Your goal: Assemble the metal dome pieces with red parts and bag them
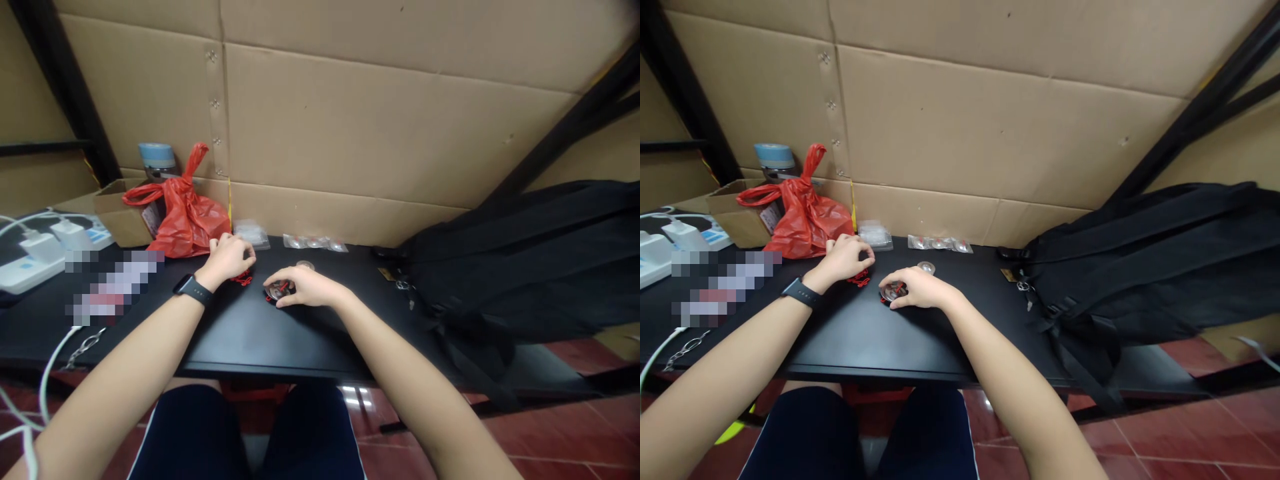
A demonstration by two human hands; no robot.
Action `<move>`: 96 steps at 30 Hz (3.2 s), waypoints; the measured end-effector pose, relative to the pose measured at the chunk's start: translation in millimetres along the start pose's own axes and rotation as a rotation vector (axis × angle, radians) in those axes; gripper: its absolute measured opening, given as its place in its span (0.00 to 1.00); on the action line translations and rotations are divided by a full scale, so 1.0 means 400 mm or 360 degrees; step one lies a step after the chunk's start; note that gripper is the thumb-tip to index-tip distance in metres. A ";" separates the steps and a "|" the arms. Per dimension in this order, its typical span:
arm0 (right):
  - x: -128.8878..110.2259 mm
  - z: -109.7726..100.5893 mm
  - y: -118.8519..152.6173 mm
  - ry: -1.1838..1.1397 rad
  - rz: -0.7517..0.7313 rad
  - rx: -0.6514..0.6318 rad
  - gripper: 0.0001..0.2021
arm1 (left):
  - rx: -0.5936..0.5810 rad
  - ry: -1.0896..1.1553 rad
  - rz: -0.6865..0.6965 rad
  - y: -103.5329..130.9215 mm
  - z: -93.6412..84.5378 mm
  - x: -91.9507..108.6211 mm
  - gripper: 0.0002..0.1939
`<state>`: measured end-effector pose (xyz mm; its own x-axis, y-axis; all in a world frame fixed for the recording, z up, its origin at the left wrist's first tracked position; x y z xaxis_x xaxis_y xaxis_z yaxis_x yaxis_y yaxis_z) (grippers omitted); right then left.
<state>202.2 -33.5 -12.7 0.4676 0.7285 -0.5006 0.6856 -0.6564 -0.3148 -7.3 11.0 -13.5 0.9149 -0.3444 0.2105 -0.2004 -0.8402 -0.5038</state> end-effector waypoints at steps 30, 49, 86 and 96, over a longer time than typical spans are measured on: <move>0.086 -0.054 -0.007 -0.0454 0.0183 0.0663 0.17 | -0.0432 -0.0014 0.0351 0.002 0.044 0.029 0.22; 0.061 -0.100 0.020 0.0213 0.0279 0.0323 0.13 | -0.0764 0.0150 0.0611 0.035 0.022 0.088 0.21; 0.075 -0.020 -0.004 0.0511 0.0290 0.0494 0.17 | -0.0957 0.0280 0.0565 0.051 -0.007 0.087 0.17; 0.101 0.005 -0.040 0.0850 0.0415 0.0603 0.07 | -0.0994 0.0213 0.0543 0.045 -0.016 0.091 0.15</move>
<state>209.1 6.0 -29.4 0.8667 0.4710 -0.1640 0.3179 -0.7751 -0.5461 20.3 -19.4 -9.7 0.7230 -0.6449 0.2479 -0.6665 -0.7455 0.0045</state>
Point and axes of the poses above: each hand's wrist, its own y-axis away from the middle knuckle, its own z-axis out of the palm, x = y × z, the point moved 2 cm from there along -y, towards the middle knuckle, and after that the axes turned 11 degrees about x, right-handed, at the moved point
